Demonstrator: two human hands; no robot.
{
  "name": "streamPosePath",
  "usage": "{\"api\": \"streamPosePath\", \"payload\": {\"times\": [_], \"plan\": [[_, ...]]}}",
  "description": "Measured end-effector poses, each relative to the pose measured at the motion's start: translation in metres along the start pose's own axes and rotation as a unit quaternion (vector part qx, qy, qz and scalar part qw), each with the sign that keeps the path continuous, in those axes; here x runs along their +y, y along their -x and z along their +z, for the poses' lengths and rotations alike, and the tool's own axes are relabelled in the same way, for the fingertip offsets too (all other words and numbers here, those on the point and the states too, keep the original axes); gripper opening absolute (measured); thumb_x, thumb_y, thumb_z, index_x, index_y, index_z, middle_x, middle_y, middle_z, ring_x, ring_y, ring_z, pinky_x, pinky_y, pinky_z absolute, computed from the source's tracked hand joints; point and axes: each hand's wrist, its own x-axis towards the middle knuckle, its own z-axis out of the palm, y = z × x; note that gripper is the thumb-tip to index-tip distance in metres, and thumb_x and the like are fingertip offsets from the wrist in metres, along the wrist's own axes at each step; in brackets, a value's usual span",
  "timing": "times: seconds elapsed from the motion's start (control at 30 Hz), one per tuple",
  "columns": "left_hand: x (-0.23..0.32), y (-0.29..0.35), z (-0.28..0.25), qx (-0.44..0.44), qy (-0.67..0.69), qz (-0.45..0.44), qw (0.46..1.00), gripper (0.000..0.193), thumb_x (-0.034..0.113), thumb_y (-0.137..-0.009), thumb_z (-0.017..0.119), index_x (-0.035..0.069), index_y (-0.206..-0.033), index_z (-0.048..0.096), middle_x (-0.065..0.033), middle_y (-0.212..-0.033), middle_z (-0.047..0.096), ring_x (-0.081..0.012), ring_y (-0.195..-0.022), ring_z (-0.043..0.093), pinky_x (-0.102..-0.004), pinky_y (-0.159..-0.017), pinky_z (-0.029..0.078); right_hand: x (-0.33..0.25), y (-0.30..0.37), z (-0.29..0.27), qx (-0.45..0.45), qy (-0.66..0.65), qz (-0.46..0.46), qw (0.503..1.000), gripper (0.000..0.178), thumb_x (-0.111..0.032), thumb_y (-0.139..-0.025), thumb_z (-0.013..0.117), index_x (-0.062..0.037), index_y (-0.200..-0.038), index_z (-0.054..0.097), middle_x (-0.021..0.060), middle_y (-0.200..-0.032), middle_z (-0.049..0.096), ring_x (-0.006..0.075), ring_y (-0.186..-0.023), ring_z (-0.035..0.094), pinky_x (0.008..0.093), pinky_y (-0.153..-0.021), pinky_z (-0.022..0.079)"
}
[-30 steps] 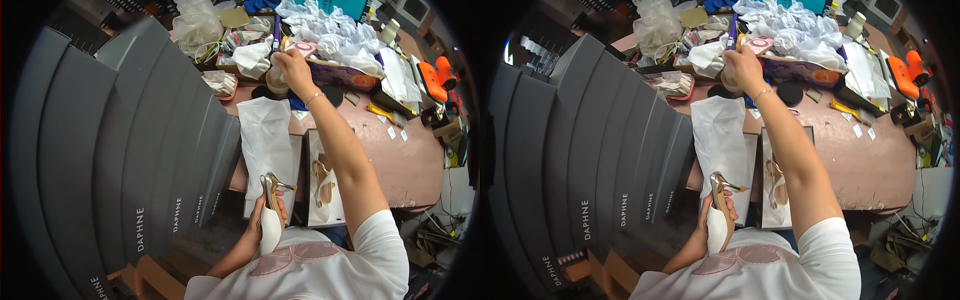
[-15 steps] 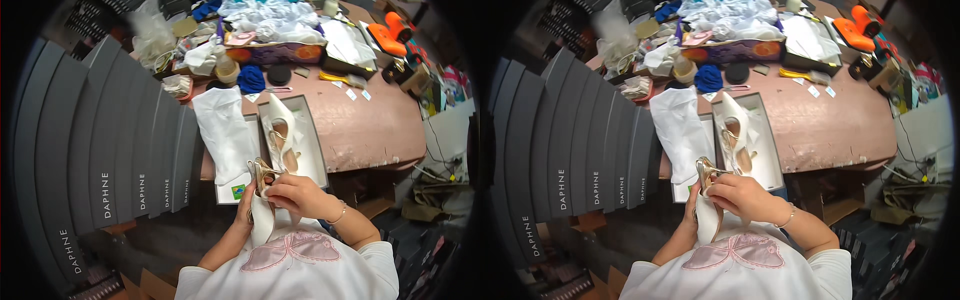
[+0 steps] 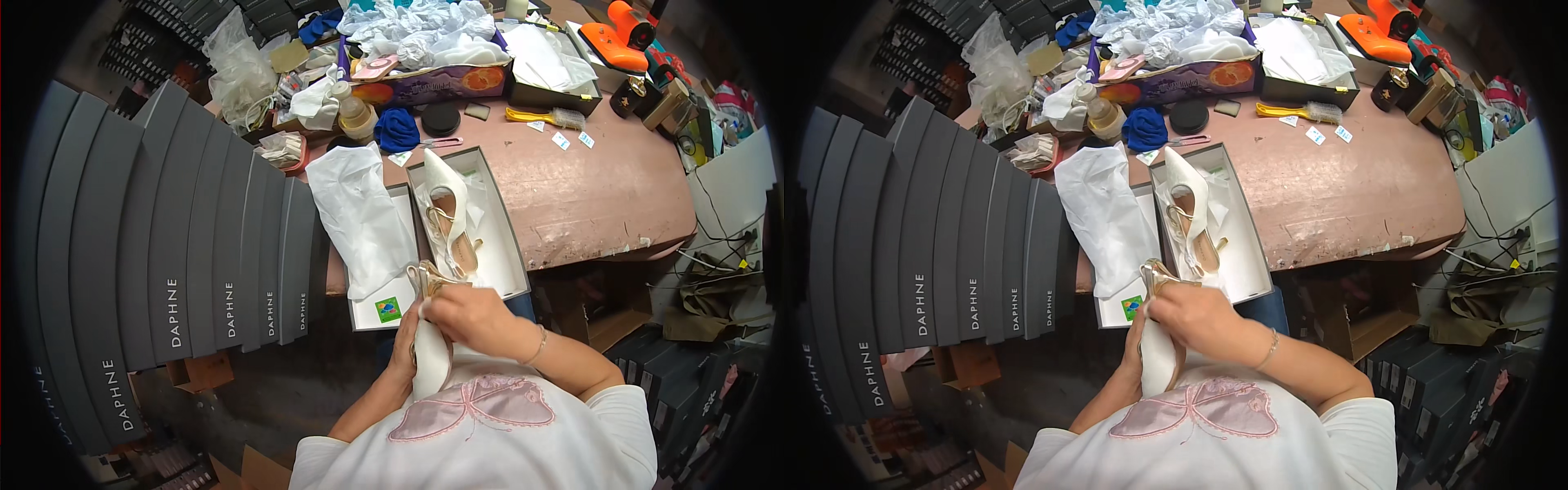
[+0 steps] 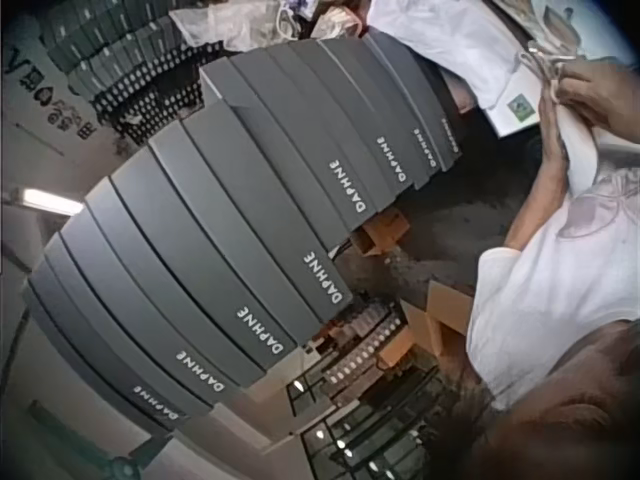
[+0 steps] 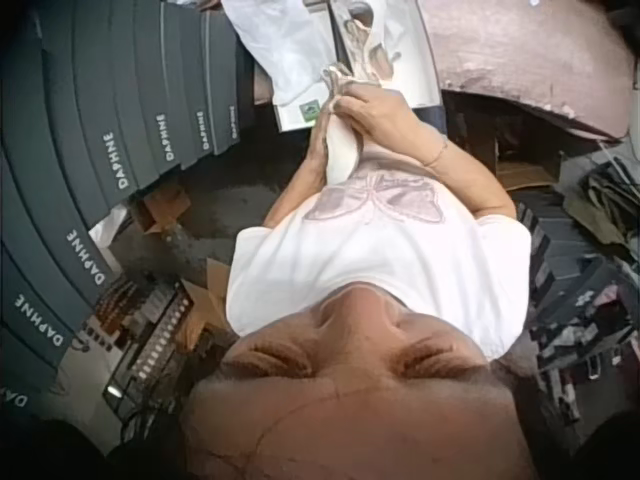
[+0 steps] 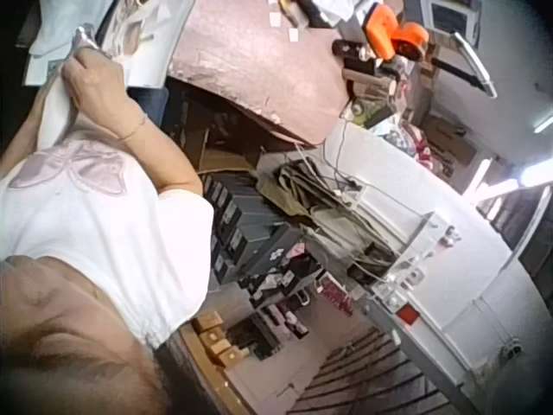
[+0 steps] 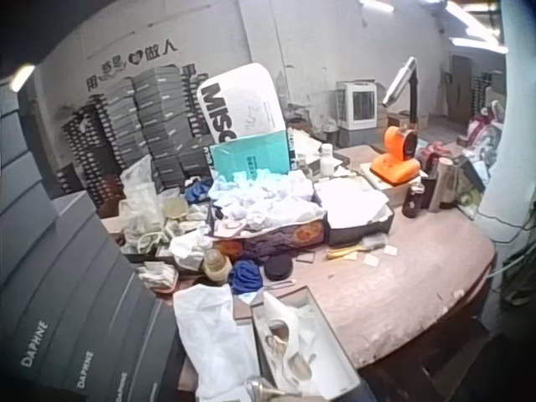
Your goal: Inspecting and packing high-heeled shoes into boxes.
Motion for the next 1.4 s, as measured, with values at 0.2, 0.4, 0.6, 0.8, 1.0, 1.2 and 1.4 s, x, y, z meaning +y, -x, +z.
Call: {"api": "streamPosePath", "payload": {"times": [0.2, 0.4, 0.6, 0.8, 1.0, 1.2, 1.4], "plan": [[-0.004, -0.002, -0.018, -0.113, 0.017, -0.049, 0.992, 0.059, 0.049, -0.1, 0.03, -0.001, -0.122, 0.053, -0.0103, -0.088, 0.063, -0.0159, -0.077, 0.062, -0.0258, -0.071, 0.049, 0.021, -0.017, 0.003, 0.035, 0.111, -0.033, 0.993, 0.022, -0.016, -0.071, 0.065, -0.0104, -0.092, 0.065, 0.0019, -0.083, 0.061, 0.0193, -0.073, 0.06, 0.0315, -0.064, 0.043], [-0.008, -0.003, -0.016, -0.01, 0.037, -0.004, 0.999, 0.053, 0.048, -0.101, 0.028, 0.003, -0.112, 0.053, -0.0121, -0.085, 0.062, -0.0183, -0.076, 0.06, -0.0296, -0.074, 0.049, 0.01, -0.007, 0.006, -0.017, 0.096, -0.075, 0.992, 0.025, -0.017, -0.071, 0.065, -0.0127, -0.095, 0.064, -0.0007, -0.084, 0.061, 0.0155, -0.074, 0.058, 0.0316, -0.068, 0.038], [0.008, 0.006, 0.008, 0.059, 0.137, -0.036, 0.988, 0.054, 0.049, -0.101, 0.029, 0.002, -0.113, 0.052, -0.0113, -0.083, 0.059, -0.0191, -0.073, 0.057, -0.0307, -0.069, 0.047, 0.01, -0.005, 0.009, -0.033, 0.081, -0.078, 0.993, 0.022, -0.017, -0.069, 0.063, -0.0129, -0.091, 0.062, -0.0026, -0.085, 0.058, 0.0142, -0.078, 0.056, 0.0312, -0.074, 0.036], [-0.013, -0.001, -0.027, -0.061, 0.072, -0.051, 0.994, 0.053, 0.049, -0.101, 0.03, 0.003, -0.11, 0.052, -0.0109, -0.08, 0.058, -0.0198, -0.072, 0.057, -0.0318, -0.069, 0.046, 0.016, -0.015, 0.006, -0.047, 0.128, -0.082, 0.987, 0.019, -0.018, -0.071, 0.062, -0.0144, -0.09, 0.062, -0.003, -0.081, 0.055, 0.0139, -0.076, 0.055, 0.0325, -0.073, 0.035], [-0.007, 0.006, -0.016, -0.003, 0.089, -0.067, 0.994, 0.049, 0.047, -0.101, 0.032, 0.002, -0.11, 0.051, -0.0104, -0.079, 0.058, -0.021, -0.073, 0.059, -0.0324, -0.069, 0.048, 0.013, -0.01, 0.009, -0.04, 0.11, -0.091, 0.989, 0.019, -0.018, -0.069, 0.066, -0.013, -0.086, 0.06, -0.0003, -0.079, 0.053, 0.0169, -0.077, 0.054, 0.034, -0.074, 0.035], [-0.003, 0.0, -0.027, -0.07, 0.11, -0.078, 0.988, 0.05, 0.047, -0.1, 0.036, 0.002, -0.118, 0.05, -0.0097, -0.08, 0.057, -0.024, -0.071, 0.061, -0.0362, -0.07, 0.049, 0.028, -0.037, -0.012, 0.108, 0.001, 0.013, 0.994, 0.018, -0.002, -0.077, 0.068, -0.0093, -0.093, 0.063, 0.003, -0.085, 0.061, 0.0201, -0.081, 0.058, 0.0328, -0.076, 0.036], [-0.005, -0.004, -0.028, -0.071, 0.084, -0.066, 0.992, 0.052, 0.049, -0.1, 0.035, 0.004, -0.12, 0.052, -0.0094, -0.084, 0.058, -0.022, -0.07, 0.059, -0.0357, -0.069, 0.049, 0.014, -0.019, -0.027, -0.02, -0.077, 0.045, 0.996, 0.011, -0.009, -0.082, 0.066, -0.0091, -0.091, 0.062, 0.0035, -0.079, 0.059, 0.0206, -0.076, 0.058, 0.0332, -0.075, 0.035]]}}
